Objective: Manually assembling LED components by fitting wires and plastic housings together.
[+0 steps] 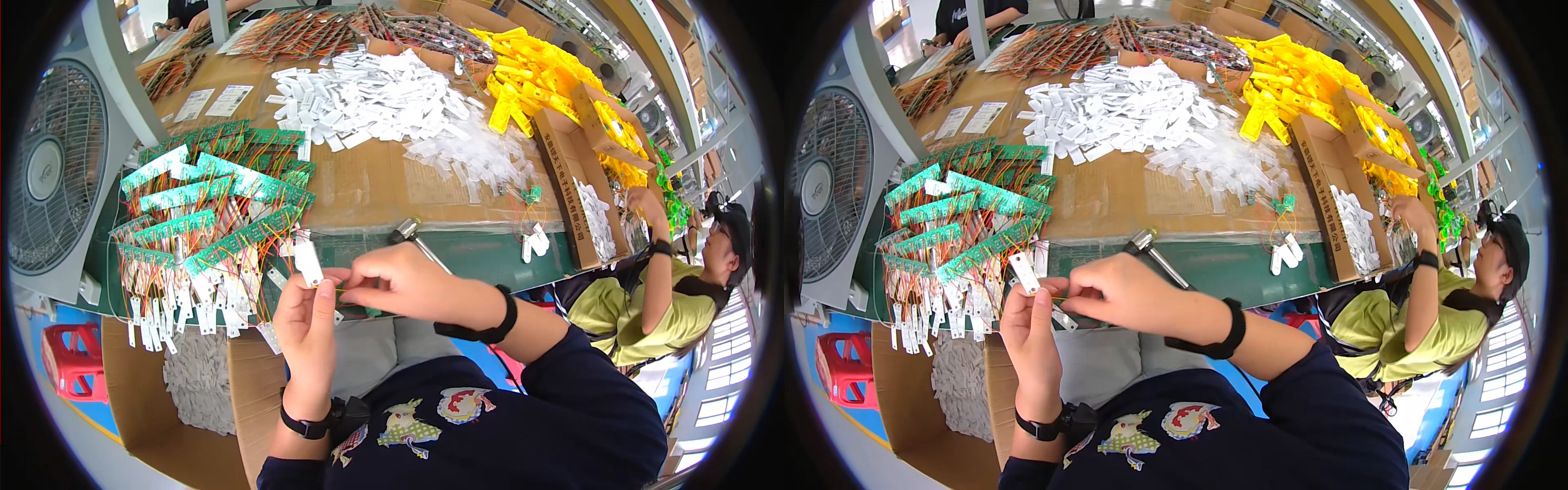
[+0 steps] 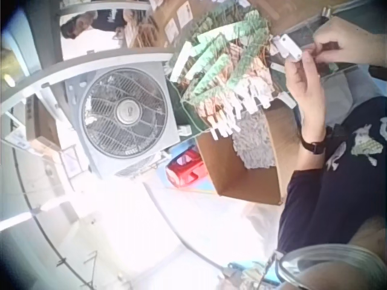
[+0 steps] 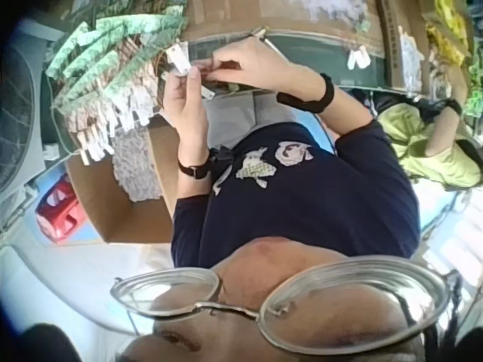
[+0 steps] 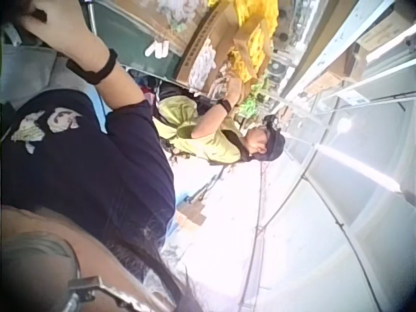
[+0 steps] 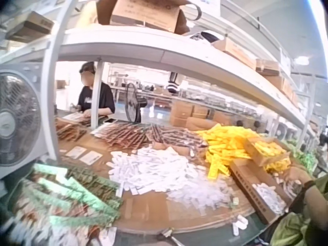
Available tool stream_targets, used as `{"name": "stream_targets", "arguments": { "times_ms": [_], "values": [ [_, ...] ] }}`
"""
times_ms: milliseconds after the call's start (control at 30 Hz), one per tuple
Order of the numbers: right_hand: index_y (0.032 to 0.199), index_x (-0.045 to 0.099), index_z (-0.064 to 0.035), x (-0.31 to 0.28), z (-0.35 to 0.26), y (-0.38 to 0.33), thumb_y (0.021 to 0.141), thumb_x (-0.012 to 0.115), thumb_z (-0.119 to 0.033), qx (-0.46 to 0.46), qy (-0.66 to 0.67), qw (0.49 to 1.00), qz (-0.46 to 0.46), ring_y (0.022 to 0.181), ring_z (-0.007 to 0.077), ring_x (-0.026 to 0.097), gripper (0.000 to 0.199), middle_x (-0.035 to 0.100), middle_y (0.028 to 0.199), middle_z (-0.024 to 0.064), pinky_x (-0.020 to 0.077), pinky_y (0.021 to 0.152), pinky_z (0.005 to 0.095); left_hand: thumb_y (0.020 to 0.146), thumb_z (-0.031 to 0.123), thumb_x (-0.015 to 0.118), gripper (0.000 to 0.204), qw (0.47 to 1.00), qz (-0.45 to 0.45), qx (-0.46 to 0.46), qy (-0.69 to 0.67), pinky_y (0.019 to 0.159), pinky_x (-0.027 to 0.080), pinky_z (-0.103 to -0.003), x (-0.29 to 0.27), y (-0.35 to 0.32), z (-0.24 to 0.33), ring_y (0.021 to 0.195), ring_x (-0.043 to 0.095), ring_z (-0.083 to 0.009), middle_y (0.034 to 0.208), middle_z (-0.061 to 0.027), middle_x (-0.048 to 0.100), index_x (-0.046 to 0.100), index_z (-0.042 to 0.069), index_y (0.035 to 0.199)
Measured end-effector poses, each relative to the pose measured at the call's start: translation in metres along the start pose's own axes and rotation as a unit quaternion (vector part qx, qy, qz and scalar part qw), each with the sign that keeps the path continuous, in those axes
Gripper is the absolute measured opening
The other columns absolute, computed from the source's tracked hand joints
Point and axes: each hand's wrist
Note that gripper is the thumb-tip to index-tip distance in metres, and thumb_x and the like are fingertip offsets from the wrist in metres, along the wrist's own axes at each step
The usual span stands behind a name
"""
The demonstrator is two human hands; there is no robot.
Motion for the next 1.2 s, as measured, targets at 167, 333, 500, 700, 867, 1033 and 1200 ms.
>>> {"name": "stream_targets", "arguments": {
  "times_ms": [167,333,500,700,867,1033,1200],
  "values": [
    [0.091,0.065,-0.0062,-0.077,0.068,0.031,0.083,0.065,-0.029,0.021,-0.23,0.941,0.248,0.087,0.0289,0.062,0.024,0.064,0.092,0.0131,0.049,0.075,0.0386,0.097,0.008,0.049,0.014,0.999,0.008,-0.035,0.009,0.073,0.046,-0.025,-0.017,-0.011,0.005,0.077,0.055,-0.0109,0.08,-0.0052,0.06,0.058,-0.001,0.097],
    [0.095,0.065,-0.0051,-0.176,0.17,0.033,0.078,0.07,-0.028,0.185,-0.435,0.818,0.328,0.089,0.0309,0.062,0.029,0.065,0.094,0.0144,0.0498,0.077,0.04,0.1,0.017,0.043,0.024,0.994,-0.047,-0.085,-0.049,0.057,0.034,-0.022,-0.013,-0.012,0.011,0.06,0.037,-0.0058,0.065,0.0029,0.042,0.058,-0.002,0.097],
    [0.094,0.065,-0.0038,-0.175,0.174,0.034,0.076,0.072,-0.027,0.207,-0.45,0.818,0.293,0.082,0.0288,0.064,0.03,0.067,0.086,0.0138,0.0503,0.072,0.0386,0.101,0.023,0.039,0.029,0.982,-0.074,-0.139,-0.1,0.049,0.021,-0.022,-0.017,-0.018,0.011,0.054,0.027,-0.0034,0.061,0.006,0.033,0.055,0.0,0.091],
    [0.102,0.066,-0.0032,-0.099,0.071,-0.003,0.081,0.07,-0.013,0.085,-0.144,0.965,0.201,0.072,0.0096,0.059,0.023,0.067,0.08,0.003,0.047,0.063,0.0251,0.1,0.019,0.041,0.026,0.967,-0.177,-0.183,0.026,0.046,0.021,-0.023,-0.016,-0.027,0.013,0.05,0.029,-0.0046,0.056,0.0041,0.035,0.048,0.005,0.079],
    [0.105,0.065,-0.0038,-0.032,0.002,-0.052,0.078,0.07,-0.004,0.022,-0.048,0.996,0.071,0.072,0.0116,0.061,0.027,0.066,0.09,0.0056,0.0494,0.063,0.0249,0.099,0.019,0.046,0.029,0.96,-0.221,-0.145,0.094,0.049,0.025,-0.021,-0.006,-0.026,0.011,0.055,0.033,-0.0033,0.06,0.0046,0.04,0.053,0.004,0.076],
    [0.107,0.064,-0.0016,-0.018,0.001,-0.07,0.08,0.069,-0.001,0.049,0.106,0.993,0.026,0.078,0.0104,0.062,0.028,0.066,0.09,0.0062,0.0514,0.068,0.0243,0.096,0.019,0.055,0.028,0.947,-0.216,-0.17,0.166,0.048,0.026,-0.023,-0.004,-0.033,0.015,0.053,0.035,-0.0032,0.058,0.0041,0.043,0.055,0.003,0.072],
    [0.11,0.064,-0.0011,-0.017,0.004,-0.074,0.084,0.067,-0.001,0.071,0.191,0.979,-0.01,0.082,0.0081,0.061,0.027,0.066,0.091,0.0053,0.0519,0.073,0.0245,0.092,0.019,0.062,0.03,0.953,-0.172,-0.17,0.181,0.046,0.024,-0.024,-0.007,-0.041,0.007,0.052,0.032,-0.0032,0.055,0.0051,0.041,0.054,0.003,0.069]
  ]
}}
Point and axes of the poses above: each hand's wrist, its own y-axis towards the middle knuckle, its own x-axis out of the palm, z = x × y
